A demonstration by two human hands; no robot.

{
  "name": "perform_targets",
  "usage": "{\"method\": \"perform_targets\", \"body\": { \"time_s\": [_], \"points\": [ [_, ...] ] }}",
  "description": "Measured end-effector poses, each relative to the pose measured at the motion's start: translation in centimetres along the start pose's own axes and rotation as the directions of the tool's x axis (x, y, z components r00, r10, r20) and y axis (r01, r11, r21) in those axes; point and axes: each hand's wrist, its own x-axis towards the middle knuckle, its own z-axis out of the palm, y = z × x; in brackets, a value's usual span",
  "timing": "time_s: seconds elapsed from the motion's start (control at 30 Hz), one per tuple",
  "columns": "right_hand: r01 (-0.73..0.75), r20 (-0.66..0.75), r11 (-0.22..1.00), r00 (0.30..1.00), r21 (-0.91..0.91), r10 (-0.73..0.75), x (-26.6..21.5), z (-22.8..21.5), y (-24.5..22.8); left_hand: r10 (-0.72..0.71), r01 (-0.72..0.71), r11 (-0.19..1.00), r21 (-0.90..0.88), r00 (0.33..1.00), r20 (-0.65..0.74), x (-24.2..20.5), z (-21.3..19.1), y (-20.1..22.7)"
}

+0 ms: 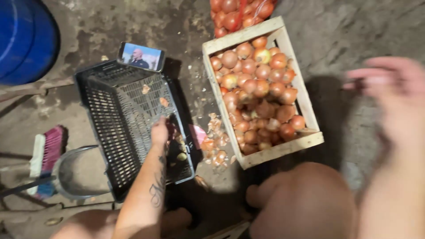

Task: Peeling the outer skin of onions and sorting them into a different crate

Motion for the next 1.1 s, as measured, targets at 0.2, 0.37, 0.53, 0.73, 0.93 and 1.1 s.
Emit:
{"method": "perform_targets", "body": {
  "time_s": [0.2, 0.37, 0.53, 0.73, 0.93, 1.1],
  "points": [
    [-0.203, 0.250, 0.804, 0.883, -0.560, 0.397, 0.3, 11.8, 21.5, 0.051, -0.061, 0.963, 0.261, 0.998, 0.045, -8.3, 1.5, 7.3],
    [-0.033, 0.223, 0.589, 0.907, -0.807, 0.358, 0.0, 15.5, 20.0, 0.147, -0.179, 0.866, 0.467, 0.984, 0.105, -7.3, 2.9, 4.8],
    [-0.147, 0.106, 0.512, 0.896, -0.846, 0.431, -1.0, 17.6, 31.3, 0.240, -0.266, 0.818, 0.509, 0.964, 0.119, -13.9, 3.1, 9.8],
    [-0.255, 0.106, 0.567, 0.844, -0.784, 0.525, -1.3, 17.4, 30.1, 0.327, -0.344, 0.799, 0.493, 0.937, 0.124, -13.9, 4.0, 10.2],
    [-0.278, 0.094, 0.588, 0.848, -0.759, 0.522, -1.4, 17.5, 31.0, 0.272, -0.312, 0.748, 0.586, 0.949, 0.159, -12.5, 7.1, 9.1],
    [-0.246, 0.060, 0.595, 0.893, -0.765, 0.446, -2.1, 17.9, 32.2, 0.293, -0.336, 0.738, 0.585, 0.941, 0.170, -12.3, 9.6, 9.3]
  ]
}}
